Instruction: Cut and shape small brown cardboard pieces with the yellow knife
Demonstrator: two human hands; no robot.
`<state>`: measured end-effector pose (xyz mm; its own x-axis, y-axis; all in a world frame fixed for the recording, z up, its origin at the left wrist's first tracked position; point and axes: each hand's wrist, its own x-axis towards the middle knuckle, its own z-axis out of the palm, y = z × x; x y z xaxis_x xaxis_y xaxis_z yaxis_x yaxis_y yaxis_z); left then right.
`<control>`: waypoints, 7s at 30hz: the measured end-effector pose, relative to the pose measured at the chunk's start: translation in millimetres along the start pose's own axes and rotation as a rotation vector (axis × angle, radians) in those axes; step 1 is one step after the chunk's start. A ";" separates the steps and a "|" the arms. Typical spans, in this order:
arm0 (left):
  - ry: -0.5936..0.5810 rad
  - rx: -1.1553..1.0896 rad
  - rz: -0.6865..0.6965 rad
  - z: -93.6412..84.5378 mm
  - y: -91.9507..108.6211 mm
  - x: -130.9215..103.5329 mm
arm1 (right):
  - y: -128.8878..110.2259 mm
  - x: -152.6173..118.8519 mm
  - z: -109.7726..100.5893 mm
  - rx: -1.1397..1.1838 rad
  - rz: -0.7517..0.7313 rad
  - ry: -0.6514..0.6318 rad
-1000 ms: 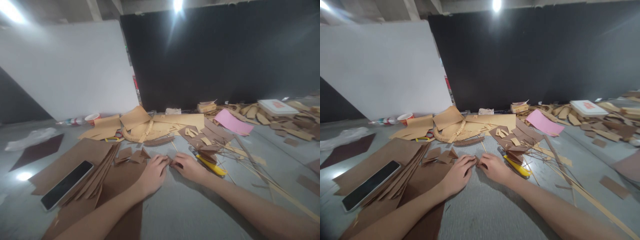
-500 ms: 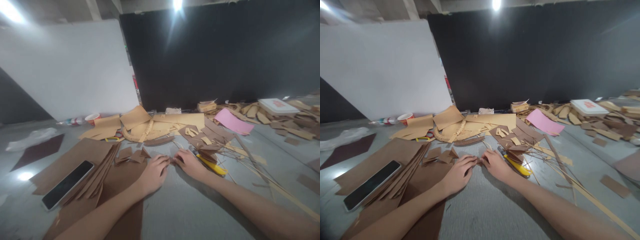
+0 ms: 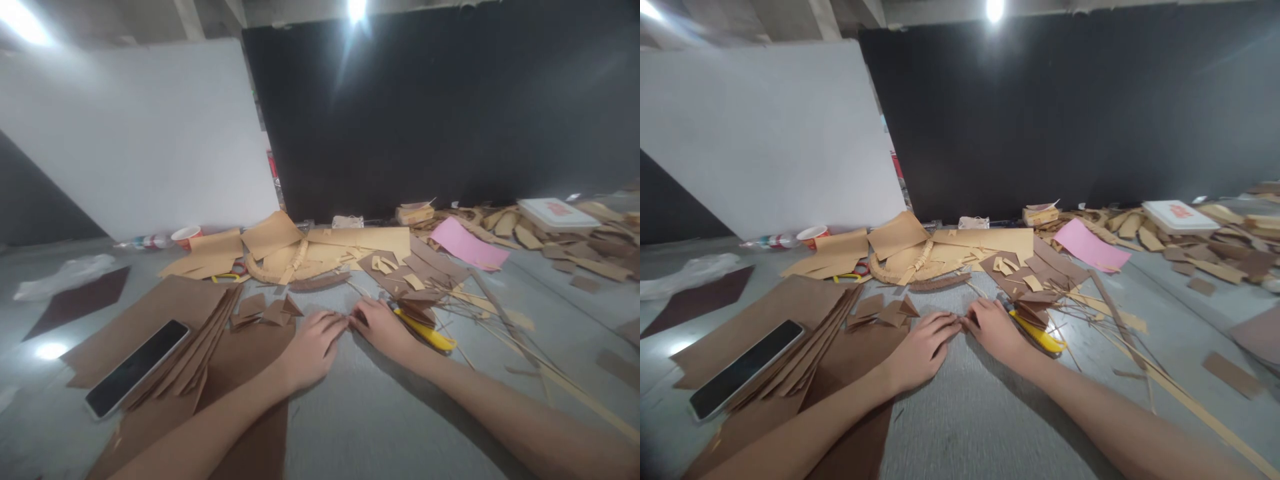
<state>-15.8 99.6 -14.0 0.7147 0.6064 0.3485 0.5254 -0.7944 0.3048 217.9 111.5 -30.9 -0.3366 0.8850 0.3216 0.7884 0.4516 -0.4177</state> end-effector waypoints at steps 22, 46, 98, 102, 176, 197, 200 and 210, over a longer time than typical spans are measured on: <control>0.027 0.005 0.007 1.9 3.1 -0.1 | -8.9 -3.5 -8.7 0.053 -0.033 0.030; 0.078 -0.149 -0.181 1.9 -1.4 3.2 | -10.2 -2.8 -11.4 0.135 -0.203 -0.091; 0.013 0.029 -0.118 9.3 -8.3 -5.9 | -11.0 -6.6 -11.1 0.021 -0.278 0.074; 0.056 0.046 -0.089 7.4 -5.5 -4.4 | -6.6 -7.1 -6.7 0.002 -0.295 0.078; 0.115 -0.028 -0.043 -1.1 -3.4 1.7 | -10.7 -4.5 -13.1 -0.006 -0.397 0.058; 0.131 -0.106 -0.085 -2.4 -2.6 3.1 | -5.9 -3.7 -8.1 0.067 -0.268 0.070; 0.147 -0.092 -0.076 -1.9 -3.2 2.9 | -3.8 -3.4 -7.0 0.087 -0.262 0.075; 0.188 -0.044 -0.032 -1.3 -3.5 2.5 | -7.1 -5.9 -10.7 0.111 -0.280 0.045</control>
<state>-16.4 103.9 -13.0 0.5968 0.6304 0.4964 0.5230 -0.7748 0.3551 219.7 101.9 -20.8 -0.5081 0.7195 0.4734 0.6061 0.6892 -0.3970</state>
